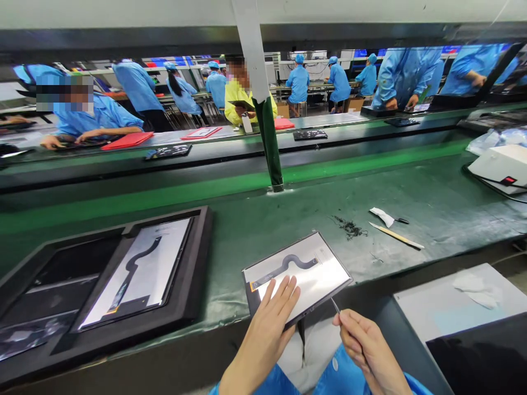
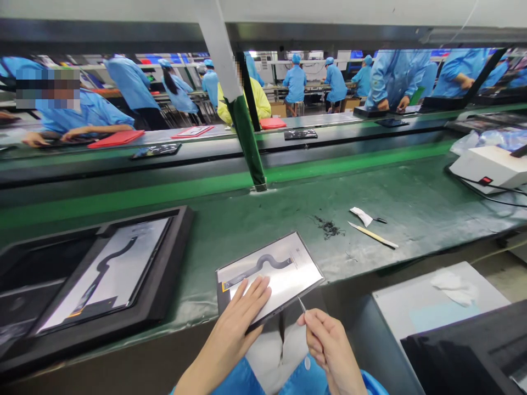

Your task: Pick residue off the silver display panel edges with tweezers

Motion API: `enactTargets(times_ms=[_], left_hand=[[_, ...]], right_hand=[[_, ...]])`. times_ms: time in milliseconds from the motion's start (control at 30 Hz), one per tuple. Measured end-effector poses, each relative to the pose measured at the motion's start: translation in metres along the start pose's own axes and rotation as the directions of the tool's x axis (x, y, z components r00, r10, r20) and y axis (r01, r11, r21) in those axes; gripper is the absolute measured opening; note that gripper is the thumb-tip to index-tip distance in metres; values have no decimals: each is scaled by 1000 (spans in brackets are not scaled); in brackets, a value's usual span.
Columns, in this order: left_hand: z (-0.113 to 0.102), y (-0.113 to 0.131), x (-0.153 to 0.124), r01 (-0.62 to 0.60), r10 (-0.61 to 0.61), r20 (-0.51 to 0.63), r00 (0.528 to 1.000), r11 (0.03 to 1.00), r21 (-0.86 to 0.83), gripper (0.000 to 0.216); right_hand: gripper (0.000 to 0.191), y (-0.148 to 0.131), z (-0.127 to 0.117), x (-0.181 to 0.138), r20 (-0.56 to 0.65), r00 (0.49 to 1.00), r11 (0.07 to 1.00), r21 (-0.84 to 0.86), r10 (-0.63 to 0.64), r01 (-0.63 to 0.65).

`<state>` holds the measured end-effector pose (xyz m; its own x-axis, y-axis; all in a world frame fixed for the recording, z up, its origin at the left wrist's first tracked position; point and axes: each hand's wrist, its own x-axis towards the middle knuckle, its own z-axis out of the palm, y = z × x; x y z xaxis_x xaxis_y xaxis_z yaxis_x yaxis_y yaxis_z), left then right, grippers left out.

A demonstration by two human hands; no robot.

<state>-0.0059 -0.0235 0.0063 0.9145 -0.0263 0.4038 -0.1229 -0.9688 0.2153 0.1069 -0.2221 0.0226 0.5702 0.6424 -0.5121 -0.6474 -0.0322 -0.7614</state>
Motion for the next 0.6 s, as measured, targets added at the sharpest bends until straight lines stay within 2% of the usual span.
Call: enactTargets(times_ms=[600], left_hand=[[0,2,0,14,-14,-4,1000,1000,-7,68]], right_hand=[[60,-14,4,-4,-25,999,1000,-19,-21,20]])
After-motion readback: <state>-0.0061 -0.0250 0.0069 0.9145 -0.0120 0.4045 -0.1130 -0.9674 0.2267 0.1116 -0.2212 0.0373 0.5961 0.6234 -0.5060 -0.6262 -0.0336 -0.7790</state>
